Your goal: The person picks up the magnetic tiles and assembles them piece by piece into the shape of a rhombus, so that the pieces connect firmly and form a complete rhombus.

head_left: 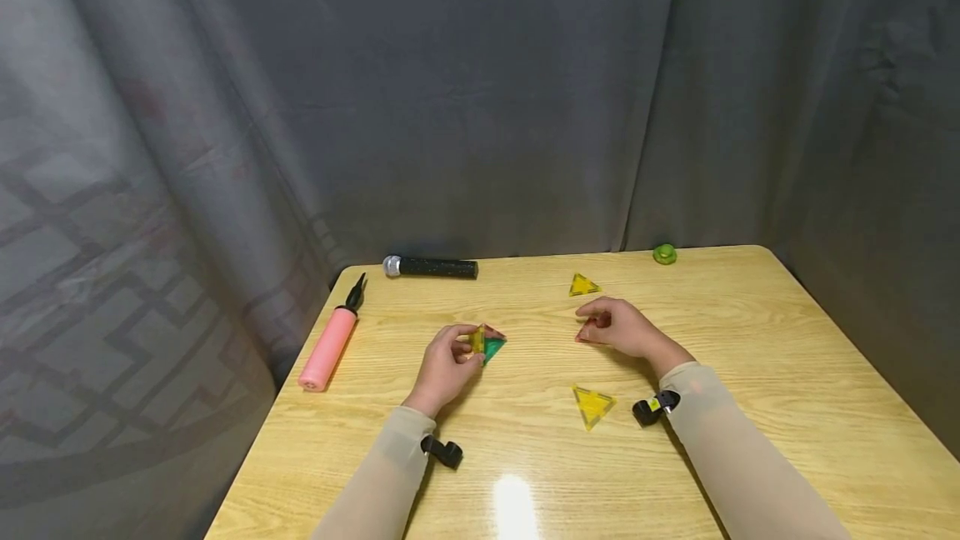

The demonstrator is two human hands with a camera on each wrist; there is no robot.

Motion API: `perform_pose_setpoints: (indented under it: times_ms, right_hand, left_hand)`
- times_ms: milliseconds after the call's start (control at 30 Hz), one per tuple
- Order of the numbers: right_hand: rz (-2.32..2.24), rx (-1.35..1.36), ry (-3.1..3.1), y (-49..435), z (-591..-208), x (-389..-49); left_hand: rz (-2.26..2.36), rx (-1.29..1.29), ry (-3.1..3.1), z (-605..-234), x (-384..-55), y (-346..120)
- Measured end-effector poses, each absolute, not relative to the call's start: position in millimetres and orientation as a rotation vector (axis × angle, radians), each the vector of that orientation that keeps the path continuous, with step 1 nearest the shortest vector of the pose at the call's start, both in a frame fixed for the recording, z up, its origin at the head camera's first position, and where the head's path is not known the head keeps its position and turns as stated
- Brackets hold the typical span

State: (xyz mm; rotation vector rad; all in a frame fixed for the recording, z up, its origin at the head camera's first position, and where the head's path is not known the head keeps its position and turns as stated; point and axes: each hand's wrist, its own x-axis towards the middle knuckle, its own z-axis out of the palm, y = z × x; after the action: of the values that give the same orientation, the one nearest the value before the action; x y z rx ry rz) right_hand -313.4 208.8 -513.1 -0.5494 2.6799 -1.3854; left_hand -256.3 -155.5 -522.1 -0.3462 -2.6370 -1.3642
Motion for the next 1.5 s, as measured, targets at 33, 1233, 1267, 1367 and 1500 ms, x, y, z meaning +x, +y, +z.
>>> perform_pose_setpoints:
  times_ms: [33,1233,1267,1367,1500]
  right_hand:
    - [-1.390,-0.547,2.674,209,-514,-314]
    - [-1.458,-0.330,2.703,239,-525,-320]
    - [-1.472,-0.320,2.696,239,-525,-319]
    - [-1.490,-0.304,2.691,240,-525,-319]
    - [-1.505,-0.287,2.685,241,-526,-319]
  left_hand:
    - [-1.366,-0.343,-2.636,-522,-256,-156]
    - [-1.380,-0.336,-2.640,-524,-257,-157]
    - [-1.381,-0.335,-2.640,-524,-257,-157]
    - [-1.386,-0.333,-2.640,-524,-258,-157]
    - [-1.392,-0.337,-2.640,-524,-258,-156]
